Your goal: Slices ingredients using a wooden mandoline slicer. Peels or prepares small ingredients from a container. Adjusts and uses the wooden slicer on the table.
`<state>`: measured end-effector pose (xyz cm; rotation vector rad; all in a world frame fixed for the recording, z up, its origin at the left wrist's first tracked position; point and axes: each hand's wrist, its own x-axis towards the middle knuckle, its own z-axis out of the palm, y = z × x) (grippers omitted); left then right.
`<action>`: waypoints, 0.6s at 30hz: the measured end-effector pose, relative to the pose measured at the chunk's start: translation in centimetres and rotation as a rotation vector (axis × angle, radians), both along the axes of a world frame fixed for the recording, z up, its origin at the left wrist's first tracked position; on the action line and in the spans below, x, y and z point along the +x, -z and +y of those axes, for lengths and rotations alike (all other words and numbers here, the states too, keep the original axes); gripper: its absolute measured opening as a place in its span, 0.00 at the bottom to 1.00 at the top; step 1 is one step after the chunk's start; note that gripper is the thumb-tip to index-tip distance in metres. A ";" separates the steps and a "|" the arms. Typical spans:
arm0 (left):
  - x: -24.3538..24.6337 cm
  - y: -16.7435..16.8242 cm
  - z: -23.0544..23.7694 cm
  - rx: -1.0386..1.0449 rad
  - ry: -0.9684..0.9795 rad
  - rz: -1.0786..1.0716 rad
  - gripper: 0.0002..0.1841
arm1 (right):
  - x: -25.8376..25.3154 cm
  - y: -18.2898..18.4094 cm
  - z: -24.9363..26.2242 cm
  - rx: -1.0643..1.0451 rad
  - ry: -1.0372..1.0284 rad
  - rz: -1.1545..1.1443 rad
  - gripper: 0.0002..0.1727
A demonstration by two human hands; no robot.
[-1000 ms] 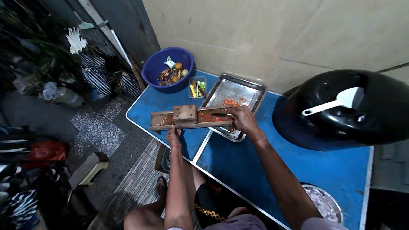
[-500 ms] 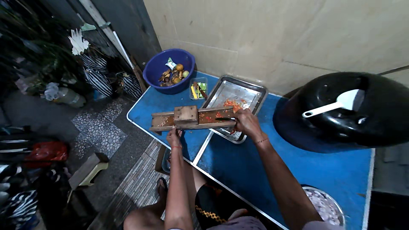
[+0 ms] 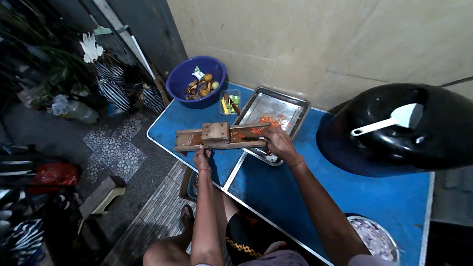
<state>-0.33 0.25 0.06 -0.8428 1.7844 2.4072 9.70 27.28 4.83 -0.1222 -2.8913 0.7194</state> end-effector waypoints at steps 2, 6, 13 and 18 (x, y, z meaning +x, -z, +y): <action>-0.1 0.1 -0.1 0.002 0.003 0.005 0.13 | -0.5 0.3 -0.5 0.039 -0.029 -0.014 0.12; 0.0 -0.1 -0.1 -0.004 0.012 0.006 0.14 | -0.7 0.5 -0.5 0.032 0.094 -0.028 0.13; 0.0 -0.1 0.0 0.003 -0.002 0.000 0.13 | -1.2 0.3 -1.9 0.040 0.038 -0.077 0.14; 0.0 -0.3 0.0 0.006 -0.011 -0.002 0.13 | -1.2 -0.1 -2.5 0.004 0.159 -0.098 0.14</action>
